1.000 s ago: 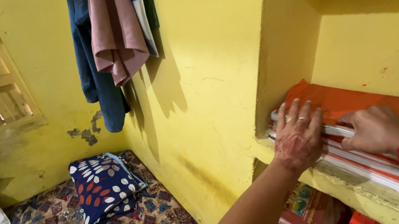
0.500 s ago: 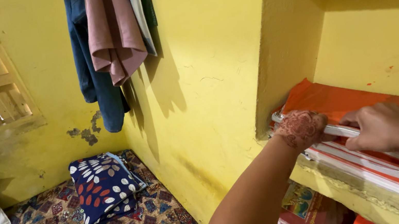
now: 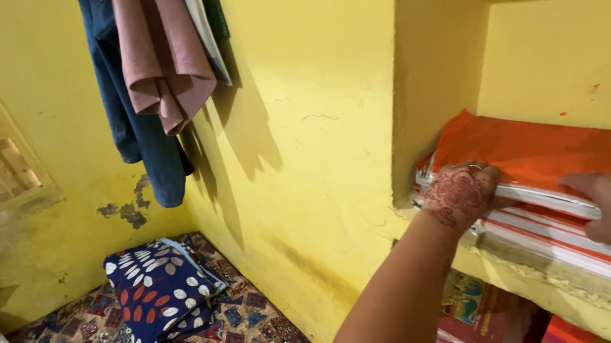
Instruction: The person sorts through notebooks and school supplies on a wall shelf, moving individual notebooks and folders to a bed and back to the shelf while handling small toy blocks and a framed picture.
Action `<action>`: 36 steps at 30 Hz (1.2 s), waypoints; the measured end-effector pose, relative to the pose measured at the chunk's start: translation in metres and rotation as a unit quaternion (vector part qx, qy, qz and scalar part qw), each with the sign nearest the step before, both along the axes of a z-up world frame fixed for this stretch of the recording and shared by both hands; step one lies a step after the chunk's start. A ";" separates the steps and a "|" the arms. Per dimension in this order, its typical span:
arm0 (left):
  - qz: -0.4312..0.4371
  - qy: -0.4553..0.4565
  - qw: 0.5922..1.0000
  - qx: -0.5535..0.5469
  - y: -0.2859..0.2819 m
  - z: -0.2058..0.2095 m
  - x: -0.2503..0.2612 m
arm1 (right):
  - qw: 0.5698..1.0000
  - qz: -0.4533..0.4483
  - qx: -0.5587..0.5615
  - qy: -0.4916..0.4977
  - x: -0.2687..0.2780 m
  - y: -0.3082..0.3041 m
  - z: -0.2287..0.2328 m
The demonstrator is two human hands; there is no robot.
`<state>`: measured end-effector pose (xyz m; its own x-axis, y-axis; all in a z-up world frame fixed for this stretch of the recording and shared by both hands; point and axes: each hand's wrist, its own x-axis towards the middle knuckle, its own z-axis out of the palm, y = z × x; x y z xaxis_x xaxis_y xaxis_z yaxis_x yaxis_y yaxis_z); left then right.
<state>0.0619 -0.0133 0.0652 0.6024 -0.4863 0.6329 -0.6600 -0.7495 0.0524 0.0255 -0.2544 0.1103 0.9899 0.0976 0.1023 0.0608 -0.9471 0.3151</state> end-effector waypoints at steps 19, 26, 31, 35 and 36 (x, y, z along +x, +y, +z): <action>0.010 -0.032 0.997 -0.075 -0.006 -0.007 -0.009 | 1.000 0.021 -0.020 -0.012 -0.065 0.027 0.040; 0.027 -0.030 0.999 -0.023 -0.003 -0.007 -0.004 | 0.998 0.042 0.028 -0.038 -0.064 0.027 0.036; 0.060 0.021 0.998 -0.006 -0.009 0.000 -0.006 | 0.995 0.072 0.006 -0.061 -0.065 0.022 0.031; 0.069 0.017 0.997 0.005 -0.009 0.002 -0.014 | 0.993 0.084 0.004 -0.077 -0.075 0.020 0.030; 0.079 0.035 0.996 0.020 -0.010 0.002 -0.017 | 0.994 0.080 0.003 -0.072 -0.079 0.020 0.030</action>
<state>0.0447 -0.0237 0.0671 0.7160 -0.4058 0.5681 -0.5289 -0.8464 0.0621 -0.0539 -0.2345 0.1400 0.9365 0.2523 0.2435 0.1660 -0.9307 0.3260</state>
